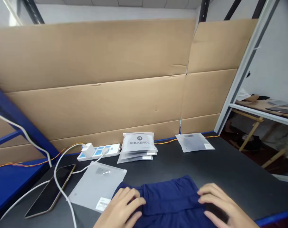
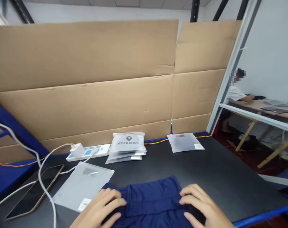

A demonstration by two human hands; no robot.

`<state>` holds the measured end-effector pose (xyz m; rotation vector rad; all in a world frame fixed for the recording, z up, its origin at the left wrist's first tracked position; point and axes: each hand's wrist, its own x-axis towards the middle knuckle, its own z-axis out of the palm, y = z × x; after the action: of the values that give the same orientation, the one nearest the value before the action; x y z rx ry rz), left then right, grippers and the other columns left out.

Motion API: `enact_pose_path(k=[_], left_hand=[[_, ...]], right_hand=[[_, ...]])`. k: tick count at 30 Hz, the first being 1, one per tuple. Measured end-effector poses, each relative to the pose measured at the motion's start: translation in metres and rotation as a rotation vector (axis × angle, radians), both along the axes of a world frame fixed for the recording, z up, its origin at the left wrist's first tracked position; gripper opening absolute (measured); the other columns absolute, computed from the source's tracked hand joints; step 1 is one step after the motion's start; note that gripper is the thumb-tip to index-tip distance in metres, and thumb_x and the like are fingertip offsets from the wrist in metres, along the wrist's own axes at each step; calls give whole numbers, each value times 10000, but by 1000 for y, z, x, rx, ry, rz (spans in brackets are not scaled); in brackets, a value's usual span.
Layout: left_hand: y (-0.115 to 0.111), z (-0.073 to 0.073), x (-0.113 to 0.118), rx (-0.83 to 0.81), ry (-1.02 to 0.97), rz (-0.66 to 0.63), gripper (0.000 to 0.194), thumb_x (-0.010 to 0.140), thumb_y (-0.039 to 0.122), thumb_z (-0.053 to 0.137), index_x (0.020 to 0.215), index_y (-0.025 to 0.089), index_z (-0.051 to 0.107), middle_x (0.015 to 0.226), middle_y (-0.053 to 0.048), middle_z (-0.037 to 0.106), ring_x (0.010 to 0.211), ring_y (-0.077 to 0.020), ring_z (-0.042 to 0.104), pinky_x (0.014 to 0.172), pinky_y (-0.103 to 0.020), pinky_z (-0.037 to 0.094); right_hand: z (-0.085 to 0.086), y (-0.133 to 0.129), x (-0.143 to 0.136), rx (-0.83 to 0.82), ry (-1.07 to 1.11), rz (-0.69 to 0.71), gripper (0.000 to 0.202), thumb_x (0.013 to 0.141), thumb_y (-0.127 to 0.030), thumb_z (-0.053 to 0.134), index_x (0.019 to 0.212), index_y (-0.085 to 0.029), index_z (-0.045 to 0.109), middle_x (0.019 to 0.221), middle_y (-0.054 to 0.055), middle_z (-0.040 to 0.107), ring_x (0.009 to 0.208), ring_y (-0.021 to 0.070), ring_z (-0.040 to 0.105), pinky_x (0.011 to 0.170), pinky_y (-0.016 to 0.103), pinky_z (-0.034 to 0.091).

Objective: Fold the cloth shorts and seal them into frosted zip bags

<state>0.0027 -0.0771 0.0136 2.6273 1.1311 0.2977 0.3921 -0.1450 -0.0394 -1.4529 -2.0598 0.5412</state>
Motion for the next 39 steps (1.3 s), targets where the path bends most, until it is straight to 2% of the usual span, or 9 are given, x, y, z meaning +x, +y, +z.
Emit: enact_pose_path(k=[2,5,10,13,15,18,20,25,39], left_hand=[[15,4,18,-6,87,-72,325,858,242,716,1158,353,660,1163,-15,683,1005,-247,641,934,-373,490],[24,1,30,-59,130,-139,376,728,204,827,1055,318,679,1122,-8,687,976,-255,649,898,-353,491],[52,-8,23,-272,-169,-18,174,884,142,564,935,274,666,943,24,678,828,-160,630,776,-244,464],[97,-12,23,-395,-339,46,126,918,264,549,908,218,666,868,10,645,749,-156,574,699,-247,433],[127,-19,23,-443,-369,61,187,919,344,563,896,196,674,793,9,632,711,-158,554,666,-250,419],[154,-33,15,-512,-400,78,289,930,438,551,916,176,674,801,-8,651,699,-159,575,672,-258,440],[159,-41,7,-555,-438,95,333,950,473,520,961,171,660,855,-27,666,723,-159,600,715,-270,467],[159,-49,-2,-629,-508,129,350,948,504,539,975,174,650,870,-31,660,748,-158,612,747,-277,480],[164,-56,0,-690,-538,142,315,944,474,579,976,178,681,857,-22,659,761,-158,608,752,-282,468]], right_hand=[[9,15,-5,-38,-45,62,217,908,-310,621,1103,-362,702,1215,72,674,1143,273,624,992,419,524],[7,24,-10,-37,-19,99,174,903,-283,618,1019,-336,737,1088,70,722,1040,271,663,925,404,554],[6,48,-11,-10,141,-13,215,970,-353,529,1028,-277,721,967,75,704,945,249,664,876,378,533],[19,100,-12,0,188,-61,238,976,-375,514,1095,-251,679,962,54,689,912,222,645,878,362,500],[21,143,-15,-67,174,3,241,971,-375,506,1100,-238,656,876,27,668,800,193,621,754,315,497],[7,192,-20,-118,164,63,236,940,-409,545,961,-215,676,761,5,645,684,169,579,631,275,458],[-8,206,-21,-112,171,57,273,948,-435,529,890,-209,671,747,7,636,668,166,553,616,277,429],[-27,207,-13,-102,187,44,332,972,-480,489,858,-220,660,800,12,633,688,169,520,628,289,390],[-22,204,-4,-148,126,87,329,998,-466,465,873,-244,673,874,15,656,728,175,553,664,301,421]])
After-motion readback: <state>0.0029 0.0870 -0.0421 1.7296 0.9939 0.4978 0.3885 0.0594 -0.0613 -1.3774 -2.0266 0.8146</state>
